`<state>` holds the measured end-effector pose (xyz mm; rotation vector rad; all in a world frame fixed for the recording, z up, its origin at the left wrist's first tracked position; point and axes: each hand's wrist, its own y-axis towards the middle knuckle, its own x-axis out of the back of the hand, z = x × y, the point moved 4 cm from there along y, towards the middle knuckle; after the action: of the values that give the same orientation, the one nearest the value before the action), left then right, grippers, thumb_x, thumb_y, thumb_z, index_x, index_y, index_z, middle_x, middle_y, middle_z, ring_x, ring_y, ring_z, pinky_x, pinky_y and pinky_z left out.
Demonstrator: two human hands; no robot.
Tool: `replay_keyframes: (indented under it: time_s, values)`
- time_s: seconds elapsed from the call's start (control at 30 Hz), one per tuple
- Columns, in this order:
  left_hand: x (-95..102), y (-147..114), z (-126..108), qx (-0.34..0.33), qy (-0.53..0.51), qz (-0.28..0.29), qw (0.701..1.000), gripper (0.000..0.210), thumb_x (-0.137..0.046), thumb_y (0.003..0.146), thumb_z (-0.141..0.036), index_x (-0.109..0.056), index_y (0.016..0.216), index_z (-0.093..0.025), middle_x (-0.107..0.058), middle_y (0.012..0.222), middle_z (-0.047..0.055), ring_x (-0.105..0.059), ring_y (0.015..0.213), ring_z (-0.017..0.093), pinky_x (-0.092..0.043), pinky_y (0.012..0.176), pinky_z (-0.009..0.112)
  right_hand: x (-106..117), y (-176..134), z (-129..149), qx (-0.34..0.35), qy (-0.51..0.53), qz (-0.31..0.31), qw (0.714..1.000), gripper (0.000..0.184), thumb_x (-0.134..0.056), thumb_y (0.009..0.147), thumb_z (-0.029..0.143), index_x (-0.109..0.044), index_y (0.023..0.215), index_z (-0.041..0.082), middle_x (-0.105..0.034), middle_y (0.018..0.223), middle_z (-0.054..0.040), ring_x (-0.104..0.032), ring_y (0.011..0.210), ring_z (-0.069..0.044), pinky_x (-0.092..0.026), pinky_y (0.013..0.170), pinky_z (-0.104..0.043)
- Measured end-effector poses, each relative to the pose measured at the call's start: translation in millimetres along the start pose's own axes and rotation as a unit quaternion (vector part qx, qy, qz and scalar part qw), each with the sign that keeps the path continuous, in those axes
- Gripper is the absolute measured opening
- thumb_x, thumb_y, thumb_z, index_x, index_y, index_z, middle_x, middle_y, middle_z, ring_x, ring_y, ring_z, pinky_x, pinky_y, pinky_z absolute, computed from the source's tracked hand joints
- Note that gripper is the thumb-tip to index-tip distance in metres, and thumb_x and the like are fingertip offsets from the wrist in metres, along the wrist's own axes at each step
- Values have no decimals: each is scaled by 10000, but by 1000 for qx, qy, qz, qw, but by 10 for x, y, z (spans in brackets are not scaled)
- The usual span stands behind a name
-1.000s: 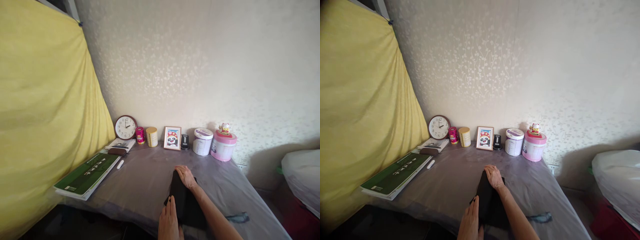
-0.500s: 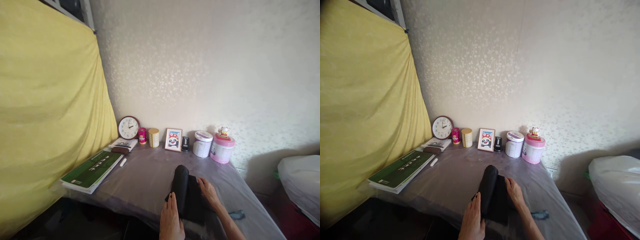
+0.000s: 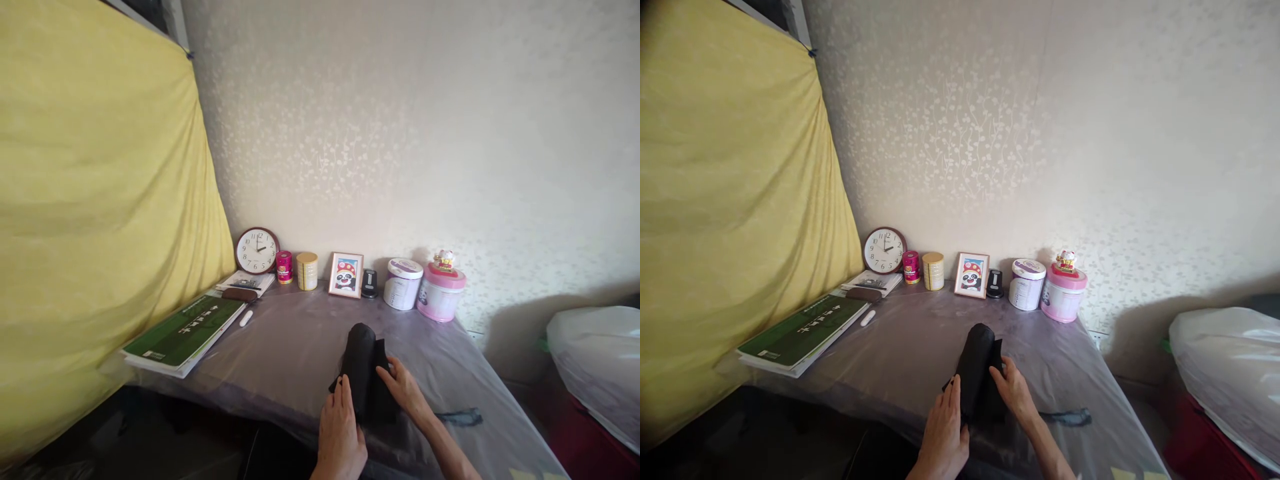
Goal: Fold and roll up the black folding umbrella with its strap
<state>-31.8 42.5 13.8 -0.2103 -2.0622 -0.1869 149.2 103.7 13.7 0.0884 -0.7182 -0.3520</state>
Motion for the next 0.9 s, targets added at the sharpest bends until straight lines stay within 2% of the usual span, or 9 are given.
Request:
replay_keyframes:
  time_s: [0.17, 0.4, 0.53, 0.77, 0.9]
  values:
    - [12, 5, 0, 0, -15, -1, 1000, 774, -387, 658, -57, -146, 1394, -73, -273, 1458, 103, -336, 1277, 244, -255, 1056, 357, -128, 41, 210, -8, 84, 41, 996, 367, -490, 740, 398, -572, 1017, 172, -599, 600, 17, -606, 597, -181, -469, 519, -276]
    - [43, 28, 43, 1, -27, 2, 1000, 749, -408, 666, -66, -183, 1380, -40, -305, 1439, 128, -346, 1272, 245, -264, 1053, 348, -355, 44, 455, -31, 129, 67, 989, 312, -532, 744, 283, -531, 1031, 158, -474, 539, 77, -524, 456, -103, -447, 390, -210]
    - [60, 30, 62, 6, 0, 10, 1000, 726, -418, 682, -70, -201, 1374, -35, -336, 1418, 140, -360, 1258, 251, -274, 1043, 359, -464, -23, 575, -64, 158, 117, 978, 320, -503, 761, 227, -479, 1076, 183, -493, 593, 95, -471, 325, -60, -419, 293, -191]
    - [74, 35, 103, -8, 9, -11, 1000, 688, -442, 690, -105, -255, 1351, -51, -433, 1341, 142, -388, 1235, 244, -264, 1049, 363, -463, -152, 770, -25, 142, 156, 977, 216, -514, 758, 184, -510, 974, 174, -552, 626, 74, -545, 388, -68, -428, 345, -164]
    - [9, 52, 158, -11, 4, -26, 1000, 652, -451, 701, -126, -284, 1324, -32, -405, 1349, 175, -383, 1249, 253, -292, 1045, 365, -471, -200, 794, 7, 130, 163, 978, 181, -485, 781, 186, -520, 959, 183, -585, 624, 63, -561, 435, -65, -416, 388, -147]
